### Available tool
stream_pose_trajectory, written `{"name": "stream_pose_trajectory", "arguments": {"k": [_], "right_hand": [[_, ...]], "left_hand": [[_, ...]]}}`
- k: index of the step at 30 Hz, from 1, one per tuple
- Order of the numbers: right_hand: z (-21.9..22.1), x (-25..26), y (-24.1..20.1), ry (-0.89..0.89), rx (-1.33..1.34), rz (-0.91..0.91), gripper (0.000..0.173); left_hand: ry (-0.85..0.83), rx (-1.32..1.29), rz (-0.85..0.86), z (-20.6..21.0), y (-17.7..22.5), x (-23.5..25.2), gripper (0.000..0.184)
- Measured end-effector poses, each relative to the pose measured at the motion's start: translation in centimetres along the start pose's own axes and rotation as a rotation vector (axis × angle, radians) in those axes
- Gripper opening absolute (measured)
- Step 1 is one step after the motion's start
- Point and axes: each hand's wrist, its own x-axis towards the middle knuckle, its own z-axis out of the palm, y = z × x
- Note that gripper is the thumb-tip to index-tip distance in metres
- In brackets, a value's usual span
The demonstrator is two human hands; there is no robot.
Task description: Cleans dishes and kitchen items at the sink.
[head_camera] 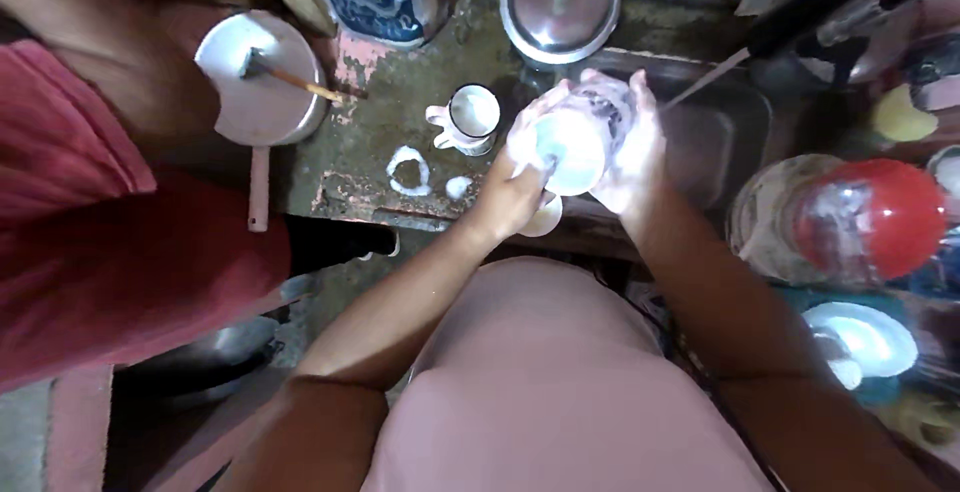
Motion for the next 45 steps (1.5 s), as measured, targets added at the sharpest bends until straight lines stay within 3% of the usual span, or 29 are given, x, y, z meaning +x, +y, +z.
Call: {"name": "stream_pose_trajectory", "arguments": {"k": [2,4,7,12,17,20,23,28,32,36,39,45], "right_hand": [[-1.3,-0.6,-0.7,-0.152,-0.049,0.083,0.068],[-2.3,-1.6,-0.4,-0.152,-0.215,0.025,0.052],[-2.7,-3.2,0.6,0.096,-0.307,-0.037,0.034],[-3.5,-5.2,1.7,0.470,-0.513,0.012,0.032],[-4.0,-7.3,0.8,0.537,-0.883,-0.022,0.029],[-3.6,-8.5,0.3,0.548,-0.931,-0.012,0.026],[-3.6,-9.1,1.6,0.495,-0.750,0.002,0.034],[-4.0,-7.5,5.3,0.381,-0.603,0.004,0.076],[-5.4,-5.1,6.4,0.341,-0.539,0.019,0.063],[-5.2,-3.9,5.3,0.119,-1.138,0.108,0.050],[-4.8,-2.7,5.6,-0.035,-1.343,0.051,0.037],[-4.3,0.0,4.4,-0.290,-1.302,-0.080,0.018]], "left_hand": [[-0.062,0.187,0.005,-0.6,0.0,-0.3,0.038],[-0.112,0.334,0.046,-1.0,-0.3,-0.5,0.039],[-0.143,0.562,0.051,-1.2,-1.2,-0.6,0.039],[-0.347,0.968,0.097,-1.8,-2.2,0.4,0.047],[-0.492,1.169,0.179,-2.1,-2.0,1.9,0.047],[-0.486,1.191,0.170,-2.6,-2.2,3.2,0.043],[-0.448,1.187,0.076,-2.9,-2.5,4.7,0.046],[-0.465,1.000,-0.207,-1.8,-2.0,4.2,0.047],[-0.455,0.925,-0.248,-2.9,-3.9,3.4,0.048],[-0.430,1.090,-0.361,-3.8,-3.3,2.9,0.050],[-0.356,1.218,-0.419,-4.3,-2.8,1.8,0.047],[-0.092,1.249,-0.532,-8.3,-3.3,-1.0,0.044]]}}
